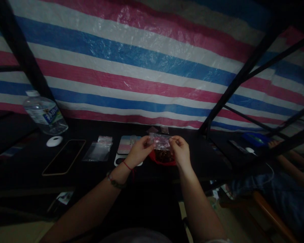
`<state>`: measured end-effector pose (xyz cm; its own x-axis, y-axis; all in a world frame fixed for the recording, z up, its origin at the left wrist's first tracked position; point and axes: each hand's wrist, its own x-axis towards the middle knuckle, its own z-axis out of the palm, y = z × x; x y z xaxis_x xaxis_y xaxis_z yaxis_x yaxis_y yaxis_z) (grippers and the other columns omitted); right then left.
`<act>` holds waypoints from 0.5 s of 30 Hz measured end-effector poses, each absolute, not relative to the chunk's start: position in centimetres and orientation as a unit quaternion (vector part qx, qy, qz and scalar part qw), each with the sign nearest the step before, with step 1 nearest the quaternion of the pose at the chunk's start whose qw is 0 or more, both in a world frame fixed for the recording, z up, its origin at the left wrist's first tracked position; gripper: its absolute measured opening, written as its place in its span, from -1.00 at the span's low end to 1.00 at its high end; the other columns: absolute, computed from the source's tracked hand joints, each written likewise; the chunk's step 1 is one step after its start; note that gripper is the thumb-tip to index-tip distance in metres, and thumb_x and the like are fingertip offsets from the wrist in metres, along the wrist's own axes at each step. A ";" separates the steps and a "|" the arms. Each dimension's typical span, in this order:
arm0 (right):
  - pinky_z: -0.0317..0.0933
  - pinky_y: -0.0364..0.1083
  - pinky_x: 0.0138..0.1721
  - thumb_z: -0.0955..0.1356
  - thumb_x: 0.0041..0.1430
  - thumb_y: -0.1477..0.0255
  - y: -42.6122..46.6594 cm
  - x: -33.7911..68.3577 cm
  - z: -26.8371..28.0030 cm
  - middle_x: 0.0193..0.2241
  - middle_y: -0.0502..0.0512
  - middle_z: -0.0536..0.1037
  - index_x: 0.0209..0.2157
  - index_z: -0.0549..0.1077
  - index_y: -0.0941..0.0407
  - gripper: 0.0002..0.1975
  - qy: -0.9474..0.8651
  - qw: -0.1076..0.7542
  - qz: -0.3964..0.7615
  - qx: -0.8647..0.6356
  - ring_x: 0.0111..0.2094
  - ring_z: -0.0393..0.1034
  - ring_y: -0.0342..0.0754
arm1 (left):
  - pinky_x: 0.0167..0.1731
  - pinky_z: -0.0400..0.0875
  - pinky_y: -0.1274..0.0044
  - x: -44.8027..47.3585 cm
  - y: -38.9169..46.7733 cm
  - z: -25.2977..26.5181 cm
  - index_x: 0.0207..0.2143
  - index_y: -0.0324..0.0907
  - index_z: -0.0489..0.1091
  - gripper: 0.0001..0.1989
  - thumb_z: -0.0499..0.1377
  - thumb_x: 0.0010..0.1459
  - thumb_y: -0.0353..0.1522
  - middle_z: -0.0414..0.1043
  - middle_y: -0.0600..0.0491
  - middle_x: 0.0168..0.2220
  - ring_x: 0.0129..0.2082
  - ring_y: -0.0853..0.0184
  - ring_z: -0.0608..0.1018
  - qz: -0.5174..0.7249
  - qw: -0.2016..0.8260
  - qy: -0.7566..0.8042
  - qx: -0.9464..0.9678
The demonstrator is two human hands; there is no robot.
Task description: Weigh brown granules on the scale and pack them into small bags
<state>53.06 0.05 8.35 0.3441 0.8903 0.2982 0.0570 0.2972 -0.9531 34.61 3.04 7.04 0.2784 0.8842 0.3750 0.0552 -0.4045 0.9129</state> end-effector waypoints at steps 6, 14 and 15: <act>-0.11 -0.28 -0.74 0.46 -0.07 0.30 -0.9 49.3 7.7 -0.63 -0.14 0.38 -0.32 0.37 0.11 -0.70 -0.482 0.585 0.494 -0.426 -0.72 0.11 -0.29 | -0.38 0.41 0.56 31.2 1.8 8.6 -0.41 -0.24 0.43 -0.73 0.30 -0.05 -0.21 0.45 0.09 -0.47 -0.45 0.41 0.48 0.545 0.535 0.363 0.534; 0.06 -0.22 -0.59 0.37 0.03 0.30 3.9 51.6 7.6 -0.57 -0.06 0.43 -0.27 0.47 0.12 -0.77 -0.576 0.539 0.360 -0.499 -0.61 0.22 -0.21 | -0.30 0.43 0.54 20.8 3.9 9.6 -0.25 -0.25 0.43 -0.67 0.28 -0.09 -0.28 0.49 0.02 -0.30 -0.34 0.35 0.51 0.586 0.458 0.469 0.476; 0.10 -0.21 -0.54 0.36 0.01 0.33 5.8 52.7 7.8 -0.51 -0.02 0.47 -0.29 0.49 0.13 -0.78 -0.596 0.526 0.321 -0.515 -0.56 0.26 -0.19 | -0.33 0.43 0.56 19.2 4.5 9.7 -0.20 -0.25 0.42 -0.66 0.25 -0.06 -0.30 0.49 0.02 -0.28 -0.35 0.36 0.51 0.578 0.413 0.512 0.483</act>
